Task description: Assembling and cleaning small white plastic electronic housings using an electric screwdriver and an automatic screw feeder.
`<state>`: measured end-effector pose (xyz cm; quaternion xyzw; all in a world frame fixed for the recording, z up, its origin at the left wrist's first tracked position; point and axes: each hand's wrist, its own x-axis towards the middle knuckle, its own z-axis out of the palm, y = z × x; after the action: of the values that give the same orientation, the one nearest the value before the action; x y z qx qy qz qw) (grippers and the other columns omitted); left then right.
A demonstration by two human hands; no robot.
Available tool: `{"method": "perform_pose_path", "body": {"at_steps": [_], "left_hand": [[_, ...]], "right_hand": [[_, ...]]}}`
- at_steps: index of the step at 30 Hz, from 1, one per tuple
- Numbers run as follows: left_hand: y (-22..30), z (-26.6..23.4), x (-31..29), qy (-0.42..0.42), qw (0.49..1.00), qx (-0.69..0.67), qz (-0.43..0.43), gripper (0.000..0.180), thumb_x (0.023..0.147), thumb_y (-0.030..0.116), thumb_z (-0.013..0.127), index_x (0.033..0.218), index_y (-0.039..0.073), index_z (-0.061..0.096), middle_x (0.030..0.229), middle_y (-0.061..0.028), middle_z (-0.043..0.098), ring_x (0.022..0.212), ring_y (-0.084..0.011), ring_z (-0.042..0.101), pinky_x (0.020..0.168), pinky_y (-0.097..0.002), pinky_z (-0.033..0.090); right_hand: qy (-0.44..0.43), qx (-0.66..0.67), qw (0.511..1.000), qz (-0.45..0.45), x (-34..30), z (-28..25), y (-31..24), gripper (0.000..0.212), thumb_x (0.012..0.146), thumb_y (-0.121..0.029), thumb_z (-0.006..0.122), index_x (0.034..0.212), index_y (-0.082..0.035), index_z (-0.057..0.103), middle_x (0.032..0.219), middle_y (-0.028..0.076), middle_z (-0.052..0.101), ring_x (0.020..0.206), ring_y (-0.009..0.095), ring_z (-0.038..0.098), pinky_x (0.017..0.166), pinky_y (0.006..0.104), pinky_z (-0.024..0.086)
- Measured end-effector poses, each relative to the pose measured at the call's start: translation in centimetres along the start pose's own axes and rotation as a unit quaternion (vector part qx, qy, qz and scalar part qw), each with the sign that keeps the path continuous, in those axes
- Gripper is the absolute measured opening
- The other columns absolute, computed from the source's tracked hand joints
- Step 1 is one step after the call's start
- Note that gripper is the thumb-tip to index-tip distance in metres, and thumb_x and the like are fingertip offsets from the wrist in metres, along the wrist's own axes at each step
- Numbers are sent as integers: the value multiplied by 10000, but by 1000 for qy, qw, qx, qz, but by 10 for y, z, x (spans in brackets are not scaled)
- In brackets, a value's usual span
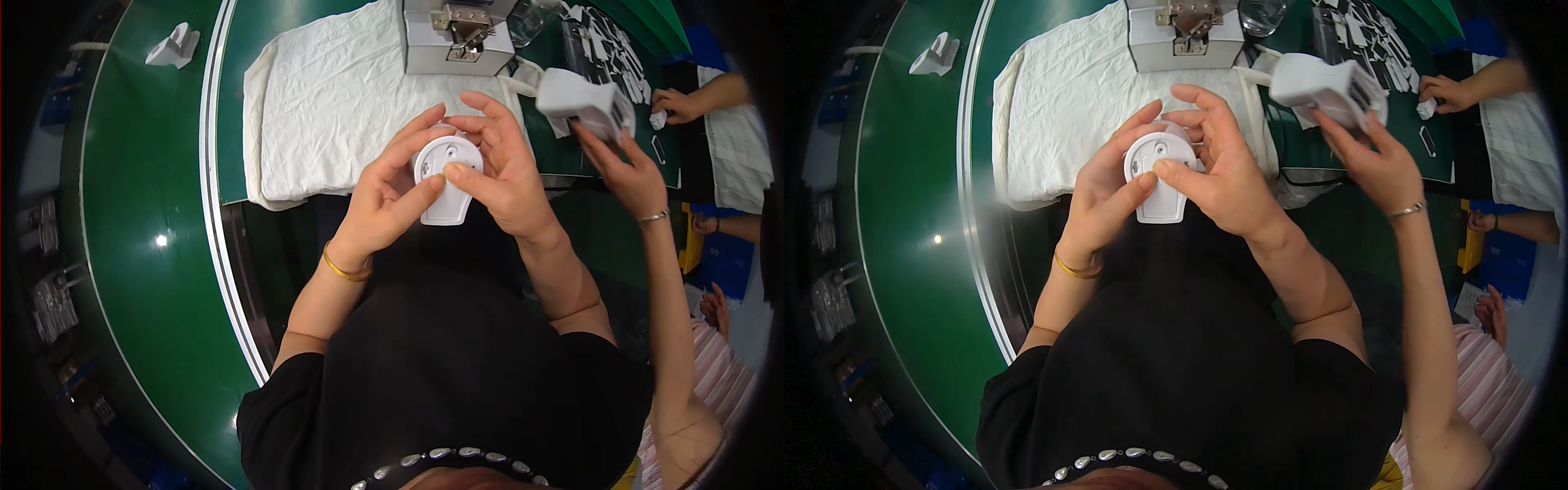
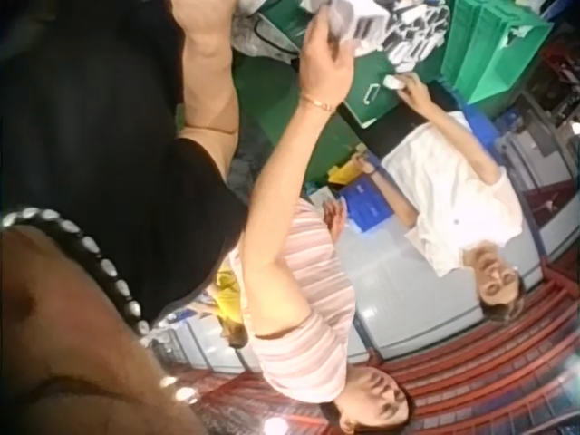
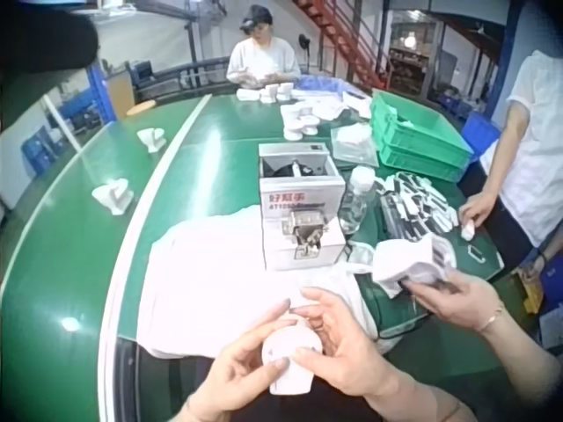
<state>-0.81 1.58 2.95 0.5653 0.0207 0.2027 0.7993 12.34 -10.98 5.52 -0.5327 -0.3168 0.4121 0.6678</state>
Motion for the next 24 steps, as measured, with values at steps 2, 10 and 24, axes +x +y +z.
{"method": "perform_pose_path", "body": {"at_steps": [2, 10, 24], "left_hand": [[1, 2, -3, 6, 1000, 20, 9, 493, 889, -22, 581, 1376, 10, 511, 1552, -181, 326, 1413, -263, 358, 1139, -391, 303], [2, 5, -8, -3, 998, 59, 34, 450, 920, 1, 557, 1366, 14, 495, 1500, -162, 396, 1358, -247, 432, 1117, -376, 341], [14, 15, -15, 63, 993, 92, 44, 342, 949, 56, 587, 1287, 15, 544, 1448, -165, 458, 1305, -237, 476, 1077, -352, 377]], "right_hand": [[10, 1, 1000, -6, -2, 0, 0, 786, 844, -17, 701, 1493, -51, 259, 1310, 142, 496, 1187, 202, 513, 1018, 339, 425], [-18, 12, 1000, 11, -4, -2, 10, 759, 850, -10, 691, 1487, -33, 277, 1333, 144, 491, 1176, 194, 515, 1021, 337, 424], [-62, 56, 996, 27, -10, 0, 7, 608, 891, -107, 708, 1399, 51, 414, 1268, 97, 555, 1170, 158, 541, 1005, 313, 436]]}}
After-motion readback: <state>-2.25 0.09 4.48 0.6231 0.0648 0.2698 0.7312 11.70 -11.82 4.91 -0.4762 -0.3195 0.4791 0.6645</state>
